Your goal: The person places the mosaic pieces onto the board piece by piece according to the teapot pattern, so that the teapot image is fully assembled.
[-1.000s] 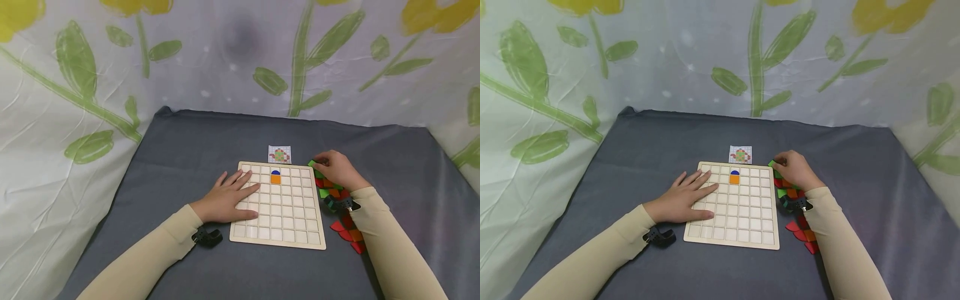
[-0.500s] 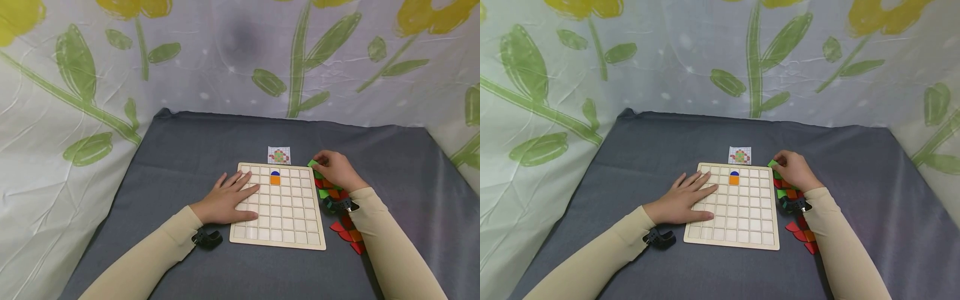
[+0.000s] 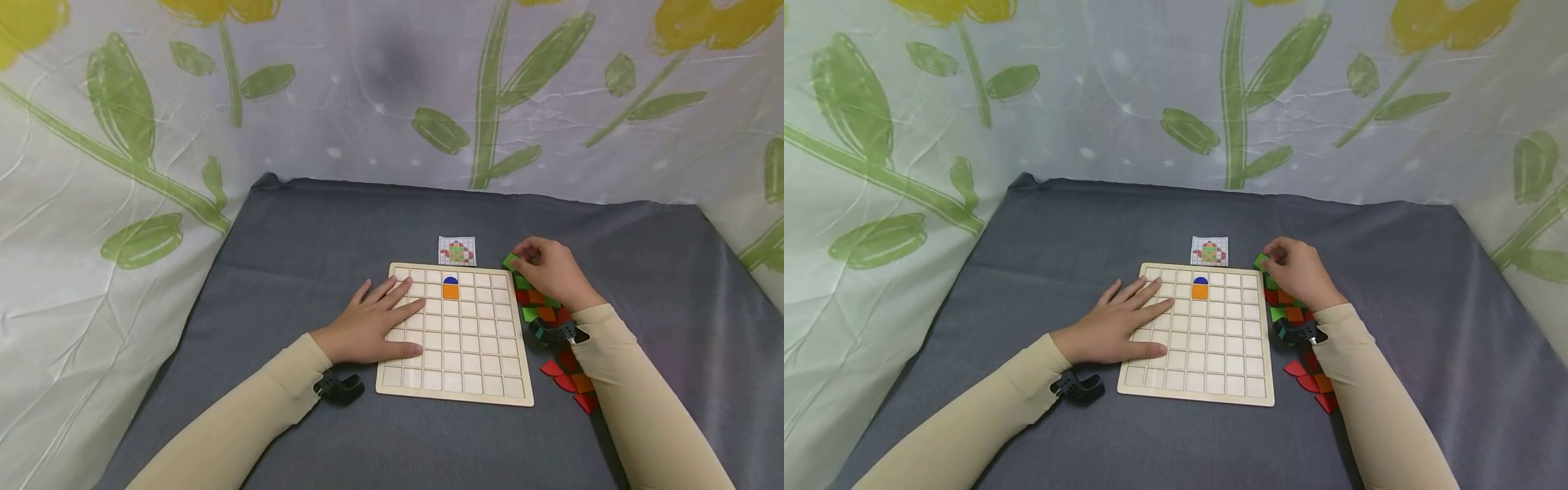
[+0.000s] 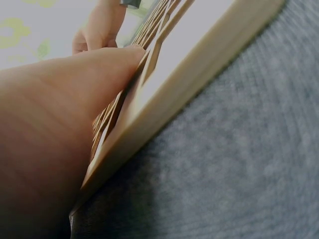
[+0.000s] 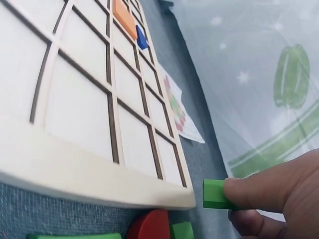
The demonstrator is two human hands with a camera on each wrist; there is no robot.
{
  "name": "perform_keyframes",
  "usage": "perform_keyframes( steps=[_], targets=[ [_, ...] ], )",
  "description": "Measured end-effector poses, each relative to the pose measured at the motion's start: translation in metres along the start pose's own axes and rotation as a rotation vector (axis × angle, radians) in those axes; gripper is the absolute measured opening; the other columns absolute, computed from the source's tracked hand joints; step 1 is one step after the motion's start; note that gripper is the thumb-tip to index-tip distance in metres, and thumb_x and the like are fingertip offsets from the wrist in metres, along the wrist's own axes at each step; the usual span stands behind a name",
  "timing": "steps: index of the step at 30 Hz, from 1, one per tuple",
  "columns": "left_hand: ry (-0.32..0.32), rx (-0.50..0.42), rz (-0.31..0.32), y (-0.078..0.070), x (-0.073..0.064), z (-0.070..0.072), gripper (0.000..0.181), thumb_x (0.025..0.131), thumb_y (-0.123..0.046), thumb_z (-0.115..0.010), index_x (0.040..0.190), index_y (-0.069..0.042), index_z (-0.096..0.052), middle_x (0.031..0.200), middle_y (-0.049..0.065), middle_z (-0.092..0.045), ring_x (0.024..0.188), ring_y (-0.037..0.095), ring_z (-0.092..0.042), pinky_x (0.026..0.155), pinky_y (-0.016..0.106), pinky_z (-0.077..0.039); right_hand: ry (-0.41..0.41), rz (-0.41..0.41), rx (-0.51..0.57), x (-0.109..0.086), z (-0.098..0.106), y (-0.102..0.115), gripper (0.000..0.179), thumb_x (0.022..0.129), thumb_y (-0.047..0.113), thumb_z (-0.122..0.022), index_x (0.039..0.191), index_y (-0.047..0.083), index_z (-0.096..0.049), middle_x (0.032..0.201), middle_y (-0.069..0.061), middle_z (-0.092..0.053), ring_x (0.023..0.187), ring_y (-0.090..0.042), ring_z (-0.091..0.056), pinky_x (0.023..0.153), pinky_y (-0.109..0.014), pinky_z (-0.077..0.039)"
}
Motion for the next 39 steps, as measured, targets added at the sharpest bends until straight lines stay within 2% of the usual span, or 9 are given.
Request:
perform_keyframes(
  steps=[7,18,23,28,31,34,39],
  targets=[
    [-0.009,0.0,0.002,0.001,-0.001,-0.001,0.085,0.098,-0.075,-0.051,0.168,-0.033,-0.027,0.178,0.001,-0.004,0.164,0.023,0.006,0.126,0.062,0.007,0.015,0.008,-0.007,0.001,-0.001,0.003,0.024,0.103,0.018,-0.07,0.118,-0.001,-0.07,0.1,-0.019,-0.068,0.071,-0.025,-0.057,0.059,-0.036,-0.045],
    [-0.006,-0.002,0.007,0.002,-0.003,0.0,0.085,0.099,-0.075,-0.05,0.168,-0.033,-0.026,0.178,0.002,-0.003,0.164,0.023,0.006,0.126,0.062,0.007,0.038,-0.012,-0.039,0.005,-0.005,-0.007,0.024,0.103,0.019,-0.07,0.117,-0.001,-0.071,0.106,-0.021,-0.072,0.088,-0.031,-0.067,0.069,-0.037,-0.052],
    [-0.006,0.002,0.017,0.002,-0.004,0.001,0.085,0.098,-0.076,-0.05,0.168,-0.034,-0.025,0.178,0.001,-0.002,0.164,0.023,0.006,0.126,0.062,0.007,0.07,-0.013,-0.065,0.007,-0.007,-0.008,0.027,0.104,0.018,-0.069,0.12,-0.003,-0.071,0.107,-0.022,-0.072,0.092,-0.033,-0.067,0.075,-0.044,-0.055],
    [-0.003,0.004,0.015,0.0,-0.005,0.003,0.085,0.098,-0.076,-0.05,0.168,-0.034,-0.025,0.178,0.001,-0.002,0.164,0.023,0.005,0.126,0.062,0.007,0.11,0.013,-0.144,0.003,-0.007,-0.003,0.032,0.104,0.015,-0.067,0.126,-0.008,-0.072,0.113,-0.025,-0.067,0.098,-0.037,-0.063,0.084,-0.053,-0.056],
    [0.004,-0.001,0.006,-0.001,-0.004,0.003,0.085,0.099,-0.075,-0.051,0.168,-0.034,-0.025,0.178,0.002,-0.002,0.164,0.024,0.006,0.126,0.062,0.008,0.113,0.036,-0.187,-0.004,-0.004,0.003,0.032,0.103,0.013,-0.067,0.127,-0.009,-0.071,0.113,-0.026,-0.065,0.097,-0.036,-0.063,0.083,-0.053,-0.056],
    [0.006,0.0,-0.005,-0.001,-0.003,0.003,0.085,0.099,-0.074,-0.051,0.168,-0.034,-0.025,0.178,0.002,-0.002,0.164,0.024,0.006,0.126,0.062,0.009,0.123,0.046,-0.201,-0.013,-0.001,0.009,0.026,0.101,0.011,-0.069,0.12,-0.007,-0.073,0.11,-0.024,-0.068,0.087,-0.032,-0.065,0.076,-0.049,-0.057],
    [0.015,0.006,-0.009,0.0,-0.001,0.001,0.085,0.099,-0.075,-0.05,0.169,-0.034,-0.023,0.178,0.001,0.0,0.164,0.024,0.007,0.126,0.061,0.009,0.202,0.044,-0.209,-0.028,-0.004,0.014,0.016,0.098,0.01,-0.072,0.109,-0.002,-0.077,0.102,-0.015,-0.075,0.08,-0.023,-0.066,0.073,-0.044,-0.058]
  ],
)
Point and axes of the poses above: each hand's wrist, its own x-axis towards the middle knuckle, its own z-axis out of the back of the hand, y = z × x, the point moved 4 cm from there along x, towards the middle knuckle
